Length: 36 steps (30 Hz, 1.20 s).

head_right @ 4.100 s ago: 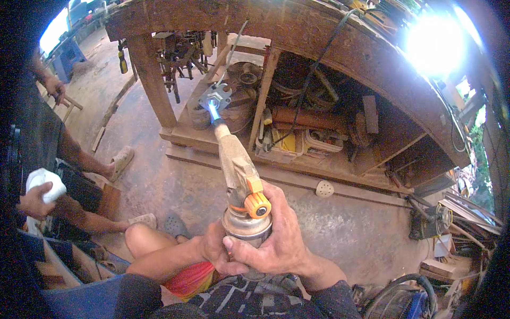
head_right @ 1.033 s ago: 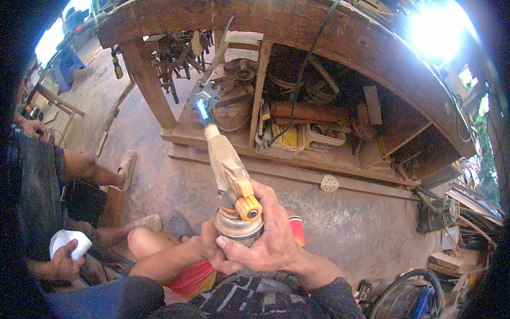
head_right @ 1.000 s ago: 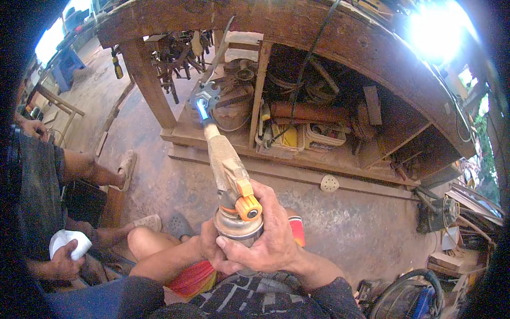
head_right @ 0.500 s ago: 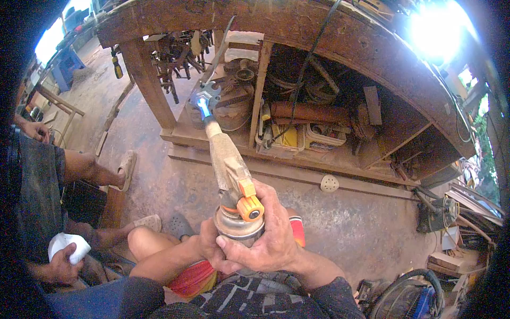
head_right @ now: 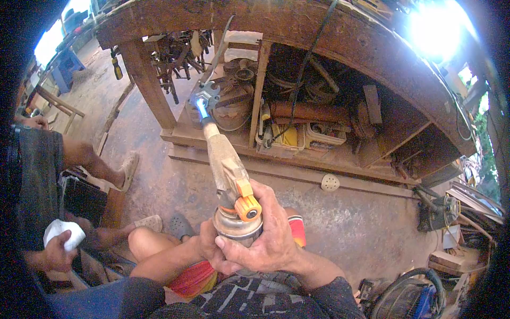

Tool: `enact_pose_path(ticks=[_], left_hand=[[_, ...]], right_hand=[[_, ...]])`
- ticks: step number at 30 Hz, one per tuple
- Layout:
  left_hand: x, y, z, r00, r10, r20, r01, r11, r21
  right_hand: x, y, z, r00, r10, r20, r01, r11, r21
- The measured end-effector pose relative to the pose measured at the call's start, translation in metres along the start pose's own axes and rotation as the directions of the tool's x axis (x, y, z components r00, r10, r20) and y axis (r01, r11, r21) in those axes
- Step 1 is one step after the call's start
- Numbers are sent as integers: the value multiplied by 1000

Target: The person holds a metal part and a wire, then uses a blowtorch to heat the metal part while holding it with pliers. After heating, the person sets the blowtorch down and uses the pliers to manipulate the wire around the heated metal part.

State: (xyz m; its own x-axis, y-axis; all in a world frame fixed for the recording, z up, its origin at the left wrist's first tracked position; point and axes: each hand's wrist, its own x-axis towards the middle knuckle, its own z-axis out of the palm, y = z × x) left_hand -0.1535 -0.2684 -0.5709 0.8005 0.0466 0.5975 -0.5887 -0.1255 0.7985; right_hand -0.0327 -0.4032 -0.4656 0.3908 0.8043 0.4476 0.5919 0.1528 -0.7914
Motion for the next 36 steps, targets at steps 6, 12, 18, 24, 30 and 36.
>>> enact_pose_path(ticks=[6, 12, 18, 24, 30, 36], left_hand=[[5, 3, -1, 1000, -30, -6, 30, 999, -15], [4, 1, -2, 1000, -11, 22, 10, 998, 55], [4, -1, -1, 1000, 11, 5, -11, 998, 62], [-20, -7, 3, 965, -260, 15, 259, 952, -161], [-10, -11, 1, 999, -22, -35, 24, 997, 71], [-2, -4, -6, 999, -39, -17, 39, 999, 16]], right_hand=[[-1, 1, 2, 1000, 21, -4, -21, 1000, 9], [-2, 3, 2, 999, 54, 5, -54, 997, 51], [-4, 5, 4, 998, 56, 7, -56, 997, 47], [0, 5, 3, 1000, -9, -9, 9, 1000, 9], [5, 5, 3, 997, -64, -32, 63, 998, -14], [6, 7, 4, 998, -55, -11, 54, 997, -50]])
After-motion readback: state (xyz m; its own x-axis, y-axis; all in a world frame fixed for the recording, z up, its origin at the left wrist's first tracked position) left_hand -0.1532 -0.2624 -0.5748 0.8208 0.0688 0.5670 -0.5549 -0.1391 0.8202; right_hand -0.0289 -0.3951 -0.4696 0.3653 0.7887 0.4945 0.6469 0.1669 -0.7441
